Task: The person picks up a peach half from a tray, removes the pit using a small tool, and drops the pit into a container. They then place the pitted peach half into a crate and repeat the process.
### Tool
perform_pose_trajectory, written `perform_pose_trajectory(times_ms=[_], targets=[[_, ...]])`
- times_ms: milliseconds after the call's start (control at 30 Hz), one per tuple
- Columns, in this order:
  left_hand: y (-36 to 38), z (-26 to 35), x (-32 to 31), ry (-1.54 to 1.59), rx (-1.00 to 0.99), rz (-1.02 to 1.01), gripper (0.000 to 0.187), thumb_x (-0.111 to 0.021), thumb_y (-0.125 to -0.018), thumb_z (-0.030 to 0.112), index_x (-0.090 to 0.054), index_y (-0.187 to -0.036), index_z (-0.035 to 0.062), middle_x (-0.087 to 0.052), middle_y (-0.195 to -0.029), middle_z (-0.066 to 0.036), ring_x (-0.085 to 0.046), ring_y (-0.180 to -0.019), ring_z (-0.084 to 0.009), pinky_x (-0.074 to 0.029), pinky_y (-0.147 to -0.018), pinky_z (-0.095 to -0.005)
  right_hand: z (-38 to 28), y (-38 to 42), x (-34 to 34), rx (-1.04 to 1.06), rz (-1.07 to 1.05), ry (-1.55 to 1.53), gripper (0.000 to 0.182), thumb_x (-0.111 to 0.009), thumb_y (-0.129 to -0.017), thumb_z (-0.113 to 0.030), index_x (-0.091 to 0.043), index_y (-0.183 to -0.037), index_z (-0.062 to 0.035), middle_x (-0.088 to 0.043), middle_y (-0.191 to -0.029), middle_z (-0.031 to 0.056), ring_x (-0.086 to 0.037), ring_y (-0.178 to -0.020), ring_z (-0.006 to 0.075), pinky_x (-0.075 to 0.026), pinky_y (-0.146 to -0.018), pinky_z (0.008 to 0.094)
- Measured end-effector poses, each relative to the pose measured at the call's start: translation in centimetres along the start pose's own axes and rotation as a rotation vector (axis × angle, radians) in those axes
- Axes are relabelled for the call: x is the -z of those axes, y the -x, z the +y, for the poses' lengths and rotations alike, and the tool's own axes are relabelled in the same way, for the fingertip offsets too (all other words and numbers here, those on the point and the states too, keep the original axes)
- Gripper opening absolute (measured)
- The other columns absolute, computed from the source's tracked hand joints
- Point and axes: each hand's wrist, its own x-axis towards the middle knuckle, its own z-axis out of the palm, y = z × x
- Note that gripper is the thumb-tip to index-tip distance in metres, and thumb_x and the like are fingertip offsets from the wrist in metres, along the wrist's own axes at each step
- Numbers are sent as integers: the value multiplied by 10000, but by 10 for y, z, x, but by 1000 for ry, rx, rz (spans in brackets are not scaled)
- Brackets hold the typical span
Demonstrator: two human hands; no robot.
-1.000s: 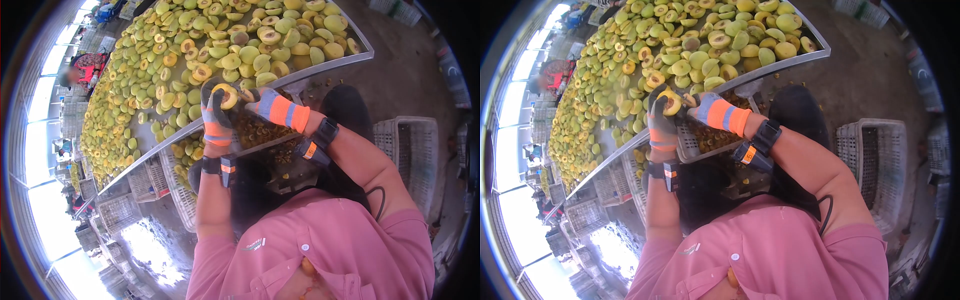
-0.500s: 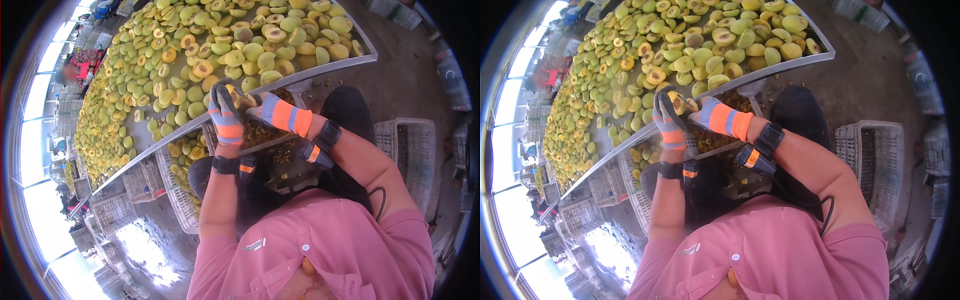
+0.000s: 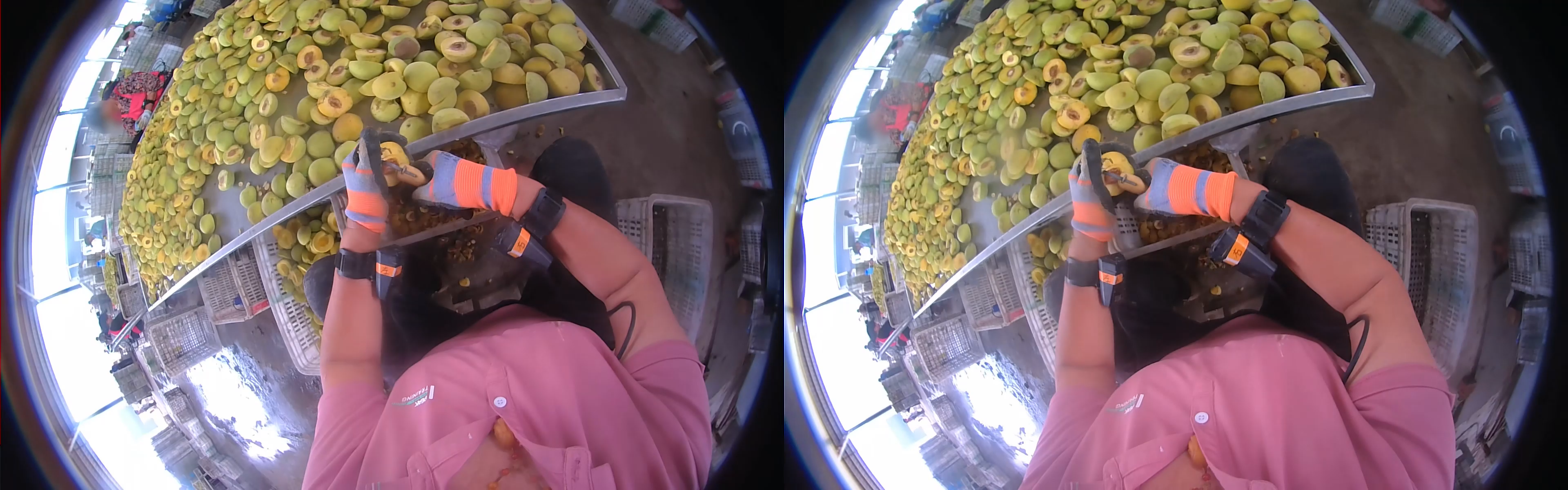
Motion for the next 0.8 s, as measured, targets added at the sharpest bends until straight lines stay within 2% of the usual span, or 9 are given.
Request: perform_pose_trajectory(times_ms=[167, 300, 367, 400, 467, 533, 633, 733, 800], targets=[[-7, 4, 8, 15, 61, -164, 392, -492, -969, 345, -652, -919, -9, -644, -788, -48, -570, -697, -113, -464, -619, -260, 45, -9, 13, 684, -132, 47, 230, -573, -898, -247, -593, -841, -26, -589, -766, 109, -564, -635, 219, -421, -570, 345], [4, 4, 3, 16, 22, -45, 371, -512, -959, 333, -655, -918, -7, -633, -777, -45, -559, -684, -114, -455, -610, -257, 63, -16, -3, 544, -204, -351, 214, -594, -896, -255, -592, -840, -49, -579, -718, 24, -548, -619, 135, -407, -538, 295], [8, -5, 1, -47, -20, 64, 372, -521, -956, 339, -644, -923, -10, -622, -772, -40, -554, -667, -106, -450, -592, -259, 53, -15, -3, 610, -177, -178, 226, -618, -890, -264, -602, -847, -43, -581, -710, -3, -545, -613, 96, -400, -510, 260], [6, -12, -1, -121, -67, 125, 378, -528, -953, 349, -632, -930, -14, -614, -769, -36, -552, -653, -98, -449, -576, -262, 48, -17, -2, 743, -114, 69, 243, -625, -889, -276, -611, -853, -36, -586, -715, -8, -546, -609, 77, -393, -488, 244], [6, -25, -4, -37, -11, 220, 365, -526, -956, 333, -616, -936, -20, -607, -764, -35, -553, -638, -94, -450, -561, -267, 45, -20, -4, 746, -106, 110, 240, -614, -899, -275, -624, -861, -38, -571, -698, -20, -526, -574, 59, -372, -451, 228], [7, -11, -12, 273, 201, 277, 325, -508, -968, 281, -609, -931, -26, -606, -761, -44, -559, -638, -103, -453, -565, -267, 45, -17, -14, 510, -253, -280, 212, -581, -918, -251, -627, -870, -50, -525, -653, -34, -486, -517, 58, -347, -424, 226], [7, 1, -14, -6, -47, 157, 455, -444, -993, 377, -656, -913, -17, -635, -764, -54, -569, -677, -121, -469, -631, -261, 28, 8, 2, 204, -531, -738, 195, -530, -941, -215, -613, -903, -43, -437, -583, -56, -424, -454, 47, -310, -392, 210], [2, 16, -12, 13, -97, 10, 451, -436, -995, 379, -652, -927, -11, -635, -765, -48, -580, -700, -124, -485, -659, -263, 35, 6, 3, -195, -947, -1426, 175, -528, -936, -176, -589, -972, -17, -375, -552, -72, -377, -427, 35, -298, -379, 188], [4, 19, -10, 161, 10, -76, 425, -445, -992, 365, -632, -987, -16, -636, -810, -55, -587, -739, -131, -496, -680, -269, 34, 12, 4, -68, -971, -1362, 202, -534, -932, -179, -575, -1018, 0, -381, -568, -76, -379, -436, 24, -289, -368, 180]])
